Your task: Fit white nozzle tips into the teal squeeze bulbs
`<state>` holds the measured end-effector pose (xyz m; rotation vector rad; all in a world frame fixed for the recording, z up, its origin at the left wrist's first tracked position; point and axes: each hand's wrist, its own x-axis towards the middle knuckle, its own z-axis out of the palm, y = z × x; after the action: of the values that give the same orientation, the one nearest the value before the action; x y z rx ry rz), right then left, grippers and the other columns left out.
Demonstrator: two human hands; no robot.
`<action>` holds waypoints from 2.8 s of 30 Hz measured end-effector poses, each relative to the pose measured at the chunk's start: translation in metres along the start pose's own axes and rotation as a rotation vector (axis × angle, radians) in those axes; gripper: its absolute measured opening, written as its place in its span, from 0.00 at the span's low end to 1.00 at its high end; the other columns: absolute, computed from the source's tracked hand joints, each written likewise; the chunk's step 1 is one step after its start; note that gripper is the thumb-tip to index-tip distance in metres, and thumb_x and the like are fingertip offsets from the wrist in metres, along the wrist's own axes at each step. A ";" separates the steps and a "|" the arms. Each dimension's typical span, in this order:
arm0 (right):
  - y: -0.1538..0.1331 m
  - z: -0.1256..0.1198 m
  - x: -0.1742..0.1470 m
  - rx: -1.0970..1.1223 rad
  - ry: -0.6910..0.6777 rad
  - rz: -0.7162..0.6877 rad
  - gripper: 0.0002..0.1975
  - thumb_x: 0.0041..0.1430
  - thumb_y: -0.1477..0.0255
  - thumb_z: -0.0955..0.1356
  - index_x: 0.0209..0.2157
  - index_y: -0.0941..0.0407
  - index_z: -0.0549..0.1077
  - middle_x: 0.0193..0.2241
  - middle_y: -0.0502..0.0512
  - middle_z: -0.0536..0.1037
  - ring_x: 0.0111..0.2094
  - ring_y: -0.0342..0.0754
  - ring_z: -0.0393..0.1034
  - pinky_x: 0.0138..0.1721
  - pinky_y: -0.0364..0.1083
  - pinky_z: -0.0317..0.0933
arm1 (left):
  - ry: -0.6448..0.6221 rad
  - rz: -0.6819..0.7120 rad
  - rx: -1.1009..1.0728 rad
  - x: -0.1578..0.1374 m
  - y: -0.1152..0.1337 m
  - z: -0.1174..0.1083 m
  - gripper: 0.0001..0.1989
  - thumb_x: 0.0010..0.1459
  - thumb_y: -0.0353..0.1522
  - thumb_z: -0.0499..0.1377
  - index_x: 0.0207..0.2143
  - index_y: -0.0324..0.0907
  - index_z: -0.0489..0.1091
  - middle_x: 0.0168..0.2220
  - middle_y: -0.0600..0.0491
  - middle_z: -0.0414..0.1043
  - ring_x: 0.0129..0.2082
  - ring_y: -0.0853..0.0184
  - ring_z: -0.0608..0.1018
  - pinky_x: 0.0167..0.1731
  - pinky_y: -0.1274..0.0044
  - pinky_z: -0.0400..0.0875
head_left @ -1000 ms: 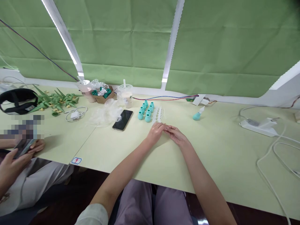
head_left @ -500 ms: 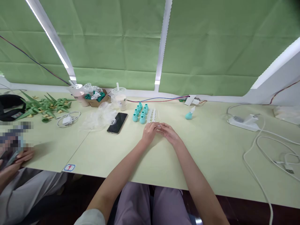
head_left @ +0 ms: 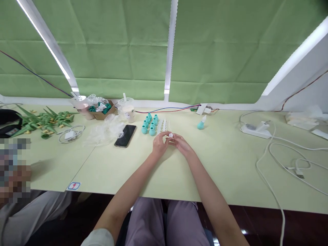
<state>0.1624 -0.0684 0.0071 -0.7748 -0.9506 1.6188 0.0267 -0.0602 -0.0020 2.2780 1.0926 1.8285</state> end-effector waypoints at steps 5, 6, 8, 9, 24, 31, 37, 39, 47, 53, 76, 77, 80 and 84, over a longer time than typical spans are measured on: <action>-0.003 -0.005 0.004 0.014 0.134 0.005 0.16 0.38 0.61 0.75 0.31 0.53 0.75 0.34 0.50 0.78 0.34 0.43 0.72 0.32 0.40 0.65 | -0.091 0.032 0.092 0.010 -0.006 -0.011 0.13 0.56 0.37 0.57 0.43 0.42 0.63 0.40 0.50 0.73 0.46 0.64 0.73 0.46 0.69 0.65; -0.003 -0.007 0.005 0.022 0.173 0.006 0.17 0.38 0.61 0.75 0.31 0.52 0.75 0.35 0.49 0.78 0.33 0.42 0.72 0.28 0.38 0.63 | -0.080 -0.019 0.109 0.013 -0.009 -0.015 0.15 0.56 0.38 0.57 0.44 0.41 0.62 0.42 0.49 0.72 0.46 0.63 0.72 0.47 0.68 0.64; -0.003 -0.013 0.008 0.035 0.264 0.000 0.17 0.37 0.61 0.75 0.32 0.51 0.75 0.37 0.48 0.78 0.31 0.40 0.72 0.22 0.36 0.58 | -0.017 -0.174 0.171 0.020 -0.018 -0.024 0.18 0.56 0.40 0.56 0.46 0.41 0.62 0.44 0.47 0.70 0.46 0.62 0.70 0.47 0.67 0.63; -0.004 -0.015 0.009 0.037 0.308 -0.005 0.16 0.38 0.61 0.74 0.32 0.50 0.75 0.37 0.48 0.77 0.30 0.40 0.71 0.21 0.36 0.57 | 0.020 -0.258 0.217 0.023 -0.023 -0.028 0.17 0.57 0.40 0.55 0.46 0.41 0.62 0.45 0.46 0.69 0.46 0.61 0.69 0.48 0.67 0.62; 0.005 -0.031 0.018 0.077 0.471 -0.052 0.15 0.39 0.61 0.73 0.32 0.49 0.73 0.40 0.46 0.77 0.30 0.42 0.72 0.21 0.38 0.60 | -0.181 -0.453 0.691 0.025 -0.039 -0.042 0.17 0.54 0.39 0.57 0.45 0.43 0.68 0.48 0.43 0.63 0.48 0.52 0.64 0.44 0.63 0.58; 0.001 -0.027 0.017 0.133 0.476 -0.022 0.12 0.40 0.64 0.73 0.30 0.49 0.73 0.38 0.46 0.78 0.27 0.39 0.70 0.20 0.37 0.59 | -0.136 -0.443 0.637 0.024 -0.042 -0.041 0.10 0.52 0.36 0.59 0.38 0.45 0.70 0.48 0.46 0.65 0.49 0.54 0.64 0.45 0.64 0.57; -0.002 -0.022 0.013 0.163 0.416 -0.010 0.10 0.41 0.66 0.73 0.29 0.51 0.73 0.37 0.48 0.78 0.31 0.42 0.73 0.24 0.38 0.64 | -0.018 -0.364 0.386 0.025 -0.042 -0.036 0.07 0.53 0.33 0.59 0.36 0.43 0.68 0.44 0.51 0.72 0.51 0.59 0.67 0.52 0.64 0.53; -0.003 -0.020 0.012 0.157 0.391 -0.005 0.09 0.44 0.67 0.72 0.29 0.52 0.73 0.37 0.48 0.78 0.31 0.42 0.73 0.25 0.38 0.64 | 0.012 -0.337 0.286 0.025 -0.041 -0.034 0.08 0.53 0.32 0.60 0.37 0.43 0.67 0.42 0.52 0.74 0.51 0.61 0.68 0.54 0.65 0.52; -0.008 -0.018 0.009 0.084 0.431 -0.018 0.07 0.49 0.67 0.69 0.32 0.52 0.73 0.38 0.47 0.78 0.26 0.38 0.71 0.23 0.36 0.61 | 0.061 -0.418 0.211 0.028 -0.036 -0.034 0.08 0.51 0.34 0.61 0.35 0.45 0.68 0.38 0.54 0.75 0.42 0.62 0.72 0.47 0.68 0.59; -0.009 -0.020 0.010 -0.049 0.445 -0.058 0.12 0.45 0.64 0.69 0.34 0.51 0.73 0.39 0.48 0.76 0.26 0.38 0.69 0.23 0.37 0.59 | 0.046 -0.430 0.227 0.030 -0.032 -0.033 0.09 0.51 0.35 0.60 0.36 0.45 0.69 0.37 0.53 0.74 0.41 0.62 0.71 0.46 0.69 0.59; 0.001 -0.017 0.006 -1.448 0.547 -0.168 0.07 0.55 0.69 0.64 0.35 0.50 0.73 0.36 0.49 0.78 0.37 0.47 0.68 0.39 0.46 0.54 | -0.006 -0.606 0.065 0.021 -0.054 -0.029 0.09 0.49 0.29 0.61 0.34 0.43 0.67 0.34 0.50 0.70 0.40 0.61 0.73 0.39 0.67 0.68; 0.002 -0.017 0.006 -1.455 0.546 -0.169 0.07 0.55 0.70 0.64 0.35 0.50 0.73 0.36 0.48 0.78 0.37 0.47 0.68 0.39 0.46 0.54 | -0.026 -0.602 0.088 0.021 -0.054 -0.029 0.09 0.49 0.29 0.61 0.34 0.44 0.67 0.34 0.50 0.70 0.40 0.60 0.72 0.39 0.67 0.68; 0.002 -0.018 0.006 -1.469 0.542 -0.173 0.08 0.54 0.70 0.65 0.36 0.50 0.73 0.37 0.49 0.77 0.38 0.47 0.67 0.39 0.46 0.54 | -0.079 -0.584 0.140 0.018 -0.055 -0.028 0.09 0.49 0.29 0.60 0.35 0.44 0.67 0.35 0.50 0.70 0.42 0.59 0.72 0.39 0.66 0.68; 0.002 -0.019 0.006 -1.457 0.535 -0.167 0.09 0.53 0.70 0.65 0.38 0.50 0.72 0.38 0.49 0.77 0.38 0.46 0.67 0.40 0.46 0.55 | -0.093 -0.581 0.156 0.016 -0.055 -0.029 0.09 0.50 0.30 0.60 0.35 0.46 0.67 0.36 0.50 0.70 0.44 0.58 0.71 0.41 0.65 0.68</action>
<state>0.1766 -0.0592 -0.0042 -1.8767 -1.6507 0.2707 -0.0242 -0.0218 -0.0026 1.8046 1.6991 1.4335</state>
